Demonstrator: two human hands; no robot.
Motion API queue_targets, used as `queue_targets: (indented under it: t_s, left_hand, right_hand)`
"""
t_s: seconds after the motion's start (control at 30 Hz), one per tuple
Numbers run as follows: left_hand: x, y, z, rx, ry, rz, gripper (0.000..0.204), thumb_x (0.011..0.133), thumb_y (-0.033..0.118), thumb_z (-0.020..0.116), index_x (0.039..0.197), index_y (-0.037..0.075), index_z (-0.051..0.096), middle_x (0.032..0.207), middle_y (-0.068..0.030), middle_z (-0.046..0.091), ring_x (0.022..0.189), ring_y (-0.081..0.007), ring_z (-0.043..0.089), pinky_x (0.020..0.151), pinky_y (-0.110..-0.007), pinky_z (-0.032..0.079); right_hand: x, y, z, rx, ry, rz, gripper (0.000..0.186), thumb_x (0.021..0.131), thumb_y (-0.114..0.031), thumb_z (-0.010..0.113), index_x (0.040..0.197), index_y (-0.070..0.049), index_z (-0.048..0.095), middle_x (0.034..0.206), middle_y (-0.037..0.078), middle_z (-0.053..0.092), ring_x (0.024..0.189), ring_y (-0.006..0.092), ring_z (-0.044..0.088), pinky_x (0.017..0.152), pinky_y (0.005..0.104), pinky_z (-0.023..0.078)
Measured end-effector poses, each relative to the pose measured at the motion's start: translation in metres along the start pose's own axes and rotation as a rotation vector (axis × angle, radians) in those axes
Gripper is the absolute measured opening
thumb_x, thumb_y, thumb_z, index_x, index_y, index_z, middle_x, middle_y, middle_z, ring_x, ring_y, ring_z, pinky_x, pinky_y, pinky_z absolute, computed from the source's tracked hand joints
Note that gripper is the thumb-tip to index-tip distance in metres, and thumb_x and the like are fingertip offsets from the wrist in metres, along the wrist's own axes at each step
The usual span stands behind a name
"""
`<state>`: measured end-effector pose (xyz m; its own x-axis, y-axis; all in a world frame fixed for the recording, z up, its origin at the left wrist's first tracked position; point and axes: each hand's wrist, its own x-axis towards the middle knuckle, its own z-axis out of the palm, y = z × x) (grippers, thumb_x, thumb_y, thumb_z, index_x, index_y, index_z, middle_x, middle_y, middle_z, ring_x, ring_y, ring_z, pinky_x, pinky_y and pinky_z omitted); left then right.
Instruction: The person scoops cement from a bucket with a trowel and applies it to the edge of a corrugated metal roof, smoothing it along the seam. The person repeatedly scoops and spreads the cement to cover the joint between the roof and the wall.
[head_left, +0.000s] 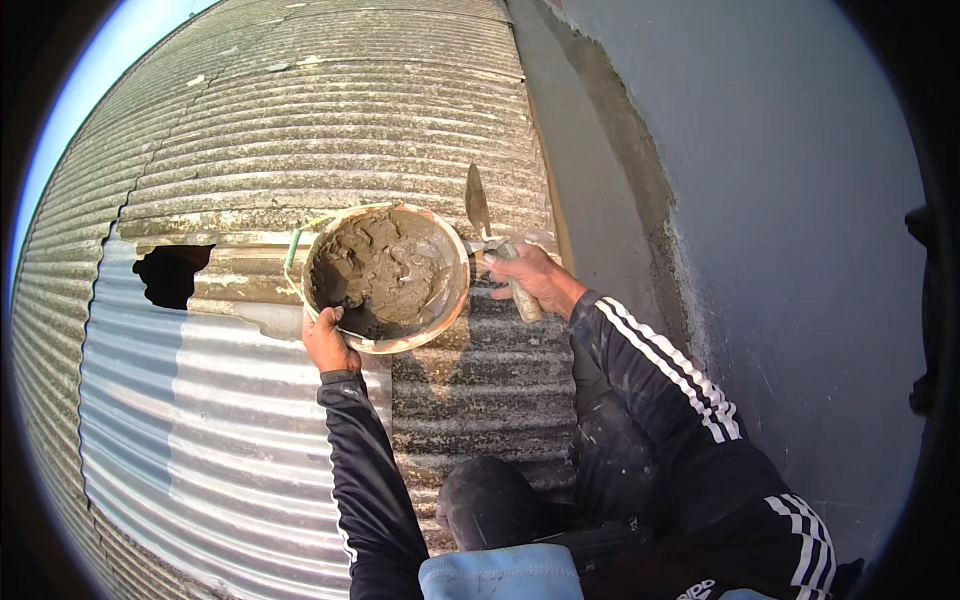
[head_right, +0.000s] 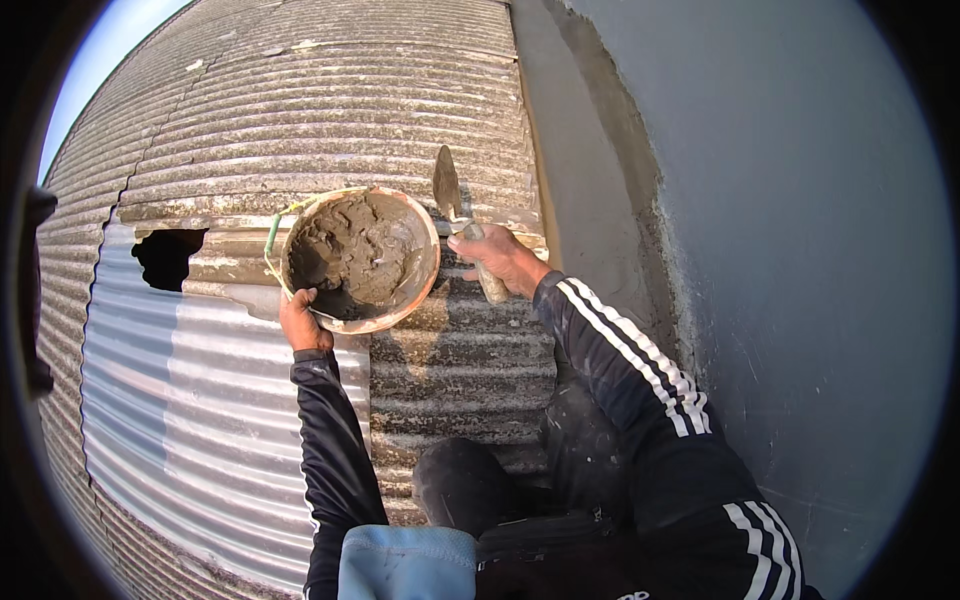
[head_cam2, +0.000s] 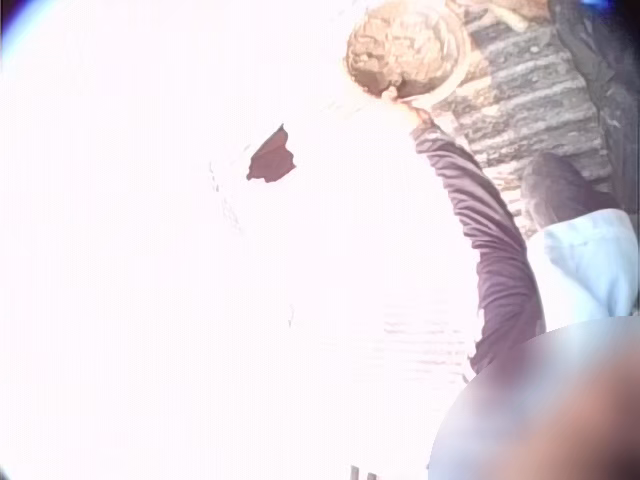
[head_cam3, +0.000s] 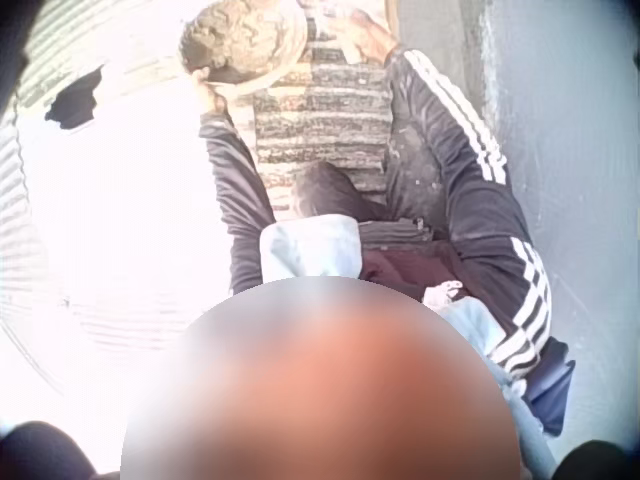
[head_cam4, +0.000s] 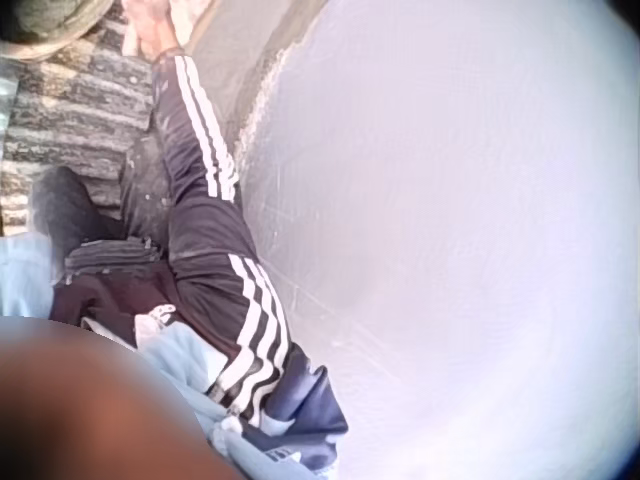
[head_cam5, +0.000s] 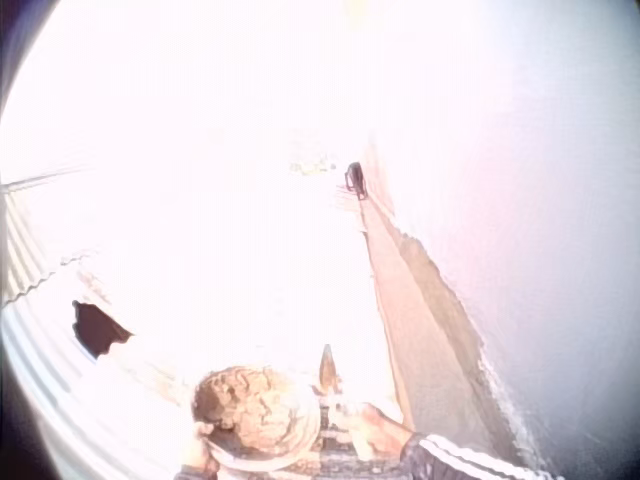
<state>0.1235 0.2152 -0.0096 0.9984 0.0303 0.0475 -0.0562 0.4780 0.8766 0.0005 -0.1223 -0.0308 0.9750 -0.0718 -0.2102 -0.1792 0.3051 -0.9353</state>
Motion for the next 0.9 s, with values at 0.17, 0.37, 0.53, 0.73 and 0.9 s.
queue_targets:
  t_s: [0.17,0.37,0.53,0.73,0.9]
  left_hand:
    - [0.008,0.005,0.0,-0.123,-0.034,-0.054,0.078,0.074,-0.017,0.046,0.151,-0.003,0.047,0.11,-0.0084,0.066,0.076,-0.0149,0.061,0.071,-0.031,0.058]
    - [-0.028,0.022,0.017,0.047,0.038,-0.083,0.077,0.074,-0.017,0.043,0.148,0.001,0.052,0.12,-0.0077,0.066,0.091,-0.0183,0.066,0.08,-0.029,0.059]
    - [-0.042,0.048,0.038,-0.093,0.093,-0.132,0.07,0.072,-0.021,0.047,0.139,-0.006,0.06,0.104,-0.0038,0.067,0.077,-0.0117,0.059,0.067,-0.024,0.051]
    - [-0.088,0.08,0.065,-0.041,0.135,-0.173,0.075,0.069,-0.019,0.045,0.142,-0.007,0.06,0.121,-0.008,0.071,0.09,-0.013,0.064,0.076,-0.024,0.053]
    - [-0.141,0.111,0.054,-0.041,0.202,-0.124,0.076,0.068,-0.017,0.046,0.142,-0.008,0.06,0.118,-0.0087,0.072,0.087,-0.0116,0.067,0.075,-0.022,0.054]
  right_hand:
    - [0.029,0.006,0.045,0.089,-0.024,-0.18,0.042,0.102,-0.031,0.072,0.127,0.0,0.061,0.117,0.007,0.066,0.107,0.0171,0.063,0.091,0.0379,0.054]
    - [0.002,-0.019,0.047,0.057,-0.026,-0.168,0.036,0.101,-0.029,0.074,0.12,0.001,0.065,0.106,0.003,0.068,0.097,0.0133,0.061,0.088,0.0331,0.05]
    - [-0.025,-0.074,0.054,0.056,-0.011,0.024,0.033,0.106,-0.024,0.066,0.128,0.001,0.061,0.112,0.007,0.07,0.097,0.0162,0.071,0.086,0.0365,0.061]
    - [-0.068,-0.085,0.064,0.11,0.04,0.106,0.03,0.106,-0.019,0.066,0.127,0.002,0.061,0.113,0.009,0.07,0.098,0.0161,0.071,0.086,0.0349,0.061]
    - [-0.104,-0.074,0.067,0.044,0.046,0.131,0.019,0.104,-0.019,0.07,0.106,-0.001,0.063,0.094,0.002,0.066,0.08,0.0091,0.062,0.074,0.0266,0.052]
